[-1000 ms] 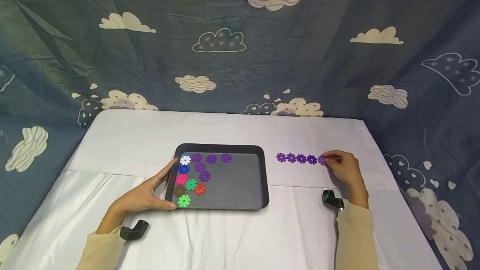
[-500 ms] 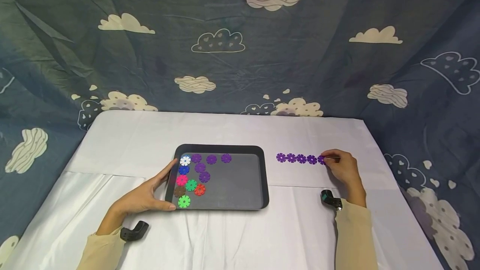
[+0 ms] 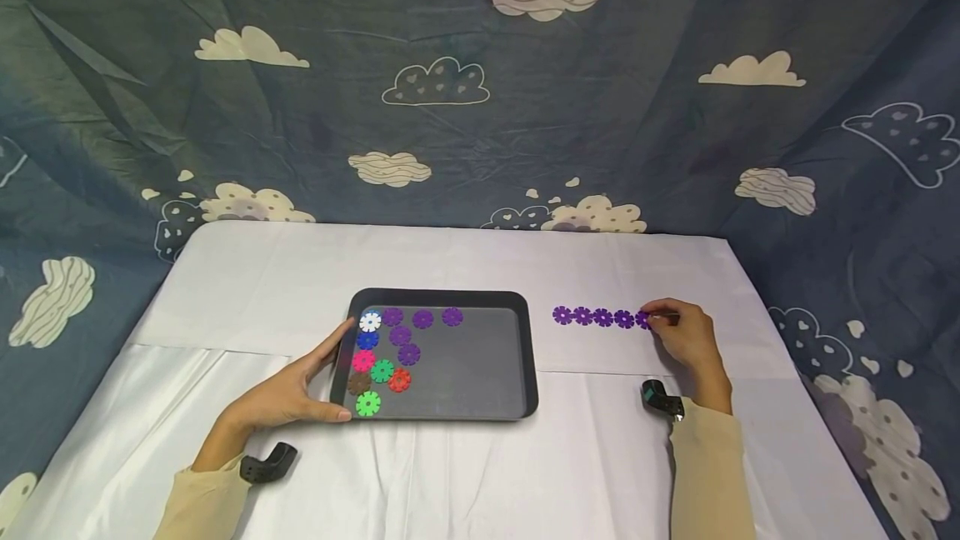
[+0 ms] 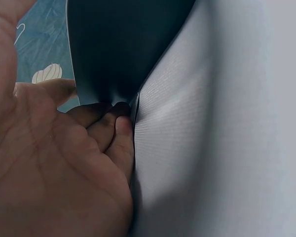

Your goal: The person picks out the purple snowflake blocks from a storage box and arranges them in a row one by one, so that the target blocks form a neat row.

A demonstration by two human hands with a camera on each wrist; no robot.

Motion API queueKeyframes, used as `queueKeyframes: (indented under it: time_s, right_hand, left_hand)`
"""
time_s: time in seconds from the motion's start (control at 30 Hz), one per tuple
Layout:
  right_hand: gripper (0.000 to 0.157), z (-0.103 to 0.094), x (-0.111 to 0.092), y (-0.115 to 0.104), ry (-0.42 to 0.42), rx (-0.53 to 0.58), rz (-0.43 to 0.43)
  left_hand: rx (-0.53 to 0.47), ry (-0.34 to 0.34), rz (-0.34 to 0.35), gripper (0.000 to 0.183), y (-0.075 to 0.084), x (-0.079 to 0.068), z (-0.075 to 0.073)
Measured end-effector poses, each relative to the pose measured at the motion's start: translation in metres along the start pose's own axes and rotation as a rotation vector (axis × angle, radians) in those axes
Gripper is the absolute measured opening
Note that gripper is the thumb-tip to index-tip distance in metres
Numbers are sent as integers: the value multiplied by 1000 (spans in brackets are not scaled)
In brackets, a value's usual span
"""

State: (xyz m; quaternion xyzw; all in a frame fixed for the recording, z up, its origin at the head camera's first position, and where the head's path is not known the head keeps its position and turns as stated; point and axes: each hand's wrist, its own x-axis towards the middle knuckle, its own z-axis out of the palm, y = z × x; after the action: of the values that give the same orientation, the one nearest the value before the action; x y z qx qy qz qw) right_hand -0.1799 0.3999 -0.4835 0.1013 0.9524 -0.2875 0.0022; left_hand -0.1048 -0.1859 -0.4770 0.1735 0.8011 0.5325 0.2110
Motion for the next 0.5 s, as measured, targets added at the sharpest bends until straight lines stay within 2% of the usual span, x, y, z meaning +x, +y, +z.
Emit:
queueKeyframes:
  time_s: [0.5]
  right_hand:
    - [25, 0, -1, -1, -1, -7, -14]
  left_hand:
    - [14, 3, -6, 125, -2, 1, 0]
